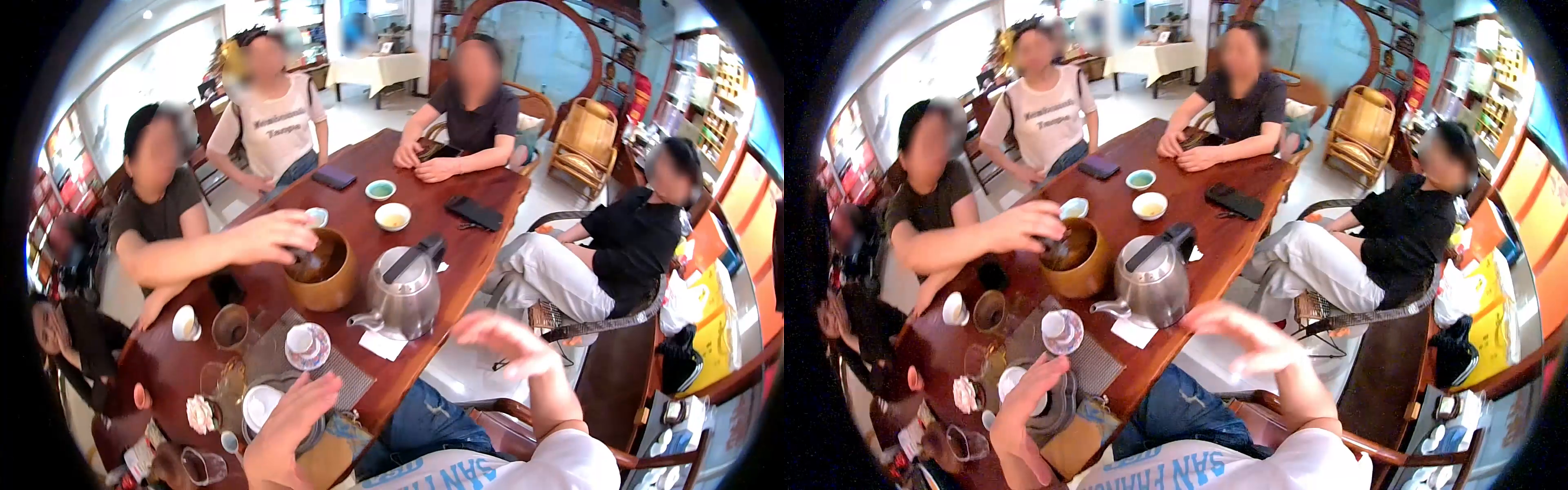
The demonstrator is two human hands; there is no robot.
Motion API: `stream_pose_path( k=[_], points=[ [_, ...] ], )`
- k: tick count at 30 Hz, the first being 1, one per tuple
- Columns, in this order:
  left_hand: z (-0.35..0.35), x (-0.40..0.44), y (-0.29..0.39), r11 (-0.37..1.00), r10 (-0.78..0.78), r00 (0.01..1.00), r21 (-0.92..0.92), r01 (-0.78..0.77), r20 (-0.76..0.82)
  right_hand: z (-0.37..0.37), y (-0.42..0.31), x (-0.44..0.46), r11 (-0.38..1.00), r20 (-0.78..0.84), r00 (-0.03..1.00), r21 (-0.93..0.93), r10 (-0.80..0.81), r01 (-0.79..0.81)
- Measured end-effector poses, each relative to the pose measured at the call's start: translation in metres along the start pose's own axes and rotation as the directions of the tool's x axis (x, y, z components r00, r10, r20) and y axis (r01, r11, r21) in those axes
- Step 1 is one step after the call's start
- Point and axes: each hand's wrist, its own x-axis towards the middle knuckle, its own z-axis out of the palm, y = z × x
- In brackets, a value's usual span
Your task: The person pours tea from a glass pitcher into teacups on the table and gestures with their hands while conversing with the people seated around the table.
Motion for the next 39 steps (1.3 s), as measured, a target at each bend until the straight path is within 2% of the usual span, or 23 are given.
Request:
stream_pose_path(
  k=[1,2,4,6,8,11,12,14,16,18,20,21,22,23,24,25,27,30,33,35,36,38,39],
  points=[
    [0.000,0.004,0.004,1.000,0.001,0.999,0.013,-0.002,0.042,0.009,0.006,0.007,0.998,0.218,0.976,-0.060,0.001,0.013],
    [-0.002,0.007,0.006,1.000,0.000,0.996,0.026,-0.002,0.086,0.023,0.005,0.018,0.995,0.361,0.932,-0.077,-0.027,0.059],
    [-0.005,0.005,0.009,0.999,-0.006,0.984,0.052,-0.003,0.179,0.031,0.013,0.028,0.990,0.406,0.903,0.049,-0.144,0.136],
    [-0.004,-0.002,0.005,0.998,-0.001,0.981,0.059,-0.010,0.195,0.030,0.026,0.028,0.947,0.209,0.971,0.319,-0.119,0.048],
    [-0.003,0.000,0.003,0.998,0.022,0.976,0.052,-0.034,0.219,0.038,0.032,0.038,0.982,0.357,0.927,0.181,-0.117,0.054],
    [-0.003,0.003,0.002,0.996,0.052,0.968,0.056,-0.068,0.246,0.041,0.030,0.040,0.990,0.455,0.884,0.134,-0.104,0.047],
    [-0.001,0.003,0.003,0.996,0.050,0.966,0.056,-0.066,0.252,0.039,0.029,0.033,0.971,0.343,0.936,0.240,-0.080,-0.005],
    [0.002,0.003,0.001,0.994,0.080,0.967,0.056,-0.096,0.241,0.031,0.025,0.023,0.929,0.115,0.983,0.357,-0.143,0.094],
    [0.002,0.003,-0.002,0.992,0.096,0.970,0.059,-0.112,0.223,0.017,0.022,0.014,0.848,-0.116,0.953,0.434,-0.281,0.303],
    [-0.001,0.002,-0.004,0.991,0.100,0.975,0.067,-0.115,0.199,0.005,0.015,0.002,0.703,-0.412,0.871,0.534,-0.269,0.470],
    [-0.002,0.001,-0.005,0.990,0.105,0.979,0.077,-0.120,0.174,-0.011,0.021,-0.010,0.739,-0.624,0.767,0.446,-0.149,0.506],
    [-0.002,0.001,-0.005,0.988,0.106,0.982,0.091,-0.121,0.155,-0.011,0.034,-0.013,0.865,-0.617,0.774,0.304,-0.140,0.399],
    [-0.002,0.001,-0.005,0.988,0.075,0.984,0.123,-0.095,0.161,-0.001,0.052,-0.007,0.894,-0.510,0.825,0.213,-0.242,0.394],
    [-0.001,0.003,-0.005,0.985,0.044,0.985,0.158,-0.070,0.165,0.015,0.059,-0.008,0.973,-0.456,0.888,0.177,-0.053,0.149],
    [0.000,0.003,-0.003,0.981,0.004,0.986,0.189,-0.036,0.169,0.038,0.054,0.001,0.979,-0.336,0.940,0.204,0.051,0.020],
    [0.001,0.005,-0.001,0.976,-0.015,0.988,0.219,-0.019,0.155,0.050,0.067,0.007,0.981,-0.201,0.978,0.195,0.051,-0.011],
    [0.004,0.006,0.006,0.960,-0.031,0.986,0.279,-0.016,0.162,0.081,0.073,0.027,0.877,-0.153,0.980,0.480,0.124,-0.036],
    [0.002,0.004,0.005,0.944,-0.050,0.986,0.330,-0.006,0.161,0.086,0.084,0.036,0.918,-0.061,0.997,0.396,0.052,-0.024],
    [0.000,0.004,0.007,0.905,-0.120,0.979,0.423,0.039,0.165,0.080,0.082,0.044,0.984,0.017,0.985,-0.062,0.169,-0.168],
    [-0.002,0.001,0.011,0.852,-0.160,0.978,0.518,0.067,0.137,0.083,0.052,0.054,0.986,0.116,0.990,-0.134,-0.080,0.095],
    [-0.006,-0.002,0.013,0.902,-0.089,0.980,0.432,0.004,0.176,0.086,0.034,0.059,0.961,0.175,0.964,-0.157,-0.199,0.227],
    [-0.017,-0.009,0.015,0.962,0.064,0.971,0.245,-0.122,0.231,0.084,0.006,0.060,0.931,0.365,0.858,0.091,-0.362,0.355],
    [-0.015,-0.013,0.016,0.987,0.123,0.967,0.070,-0.142,0.223,0.085,0.001,0.058,0.917,0.411,0.820,0.193,-0.398,0.349]
  ],
)
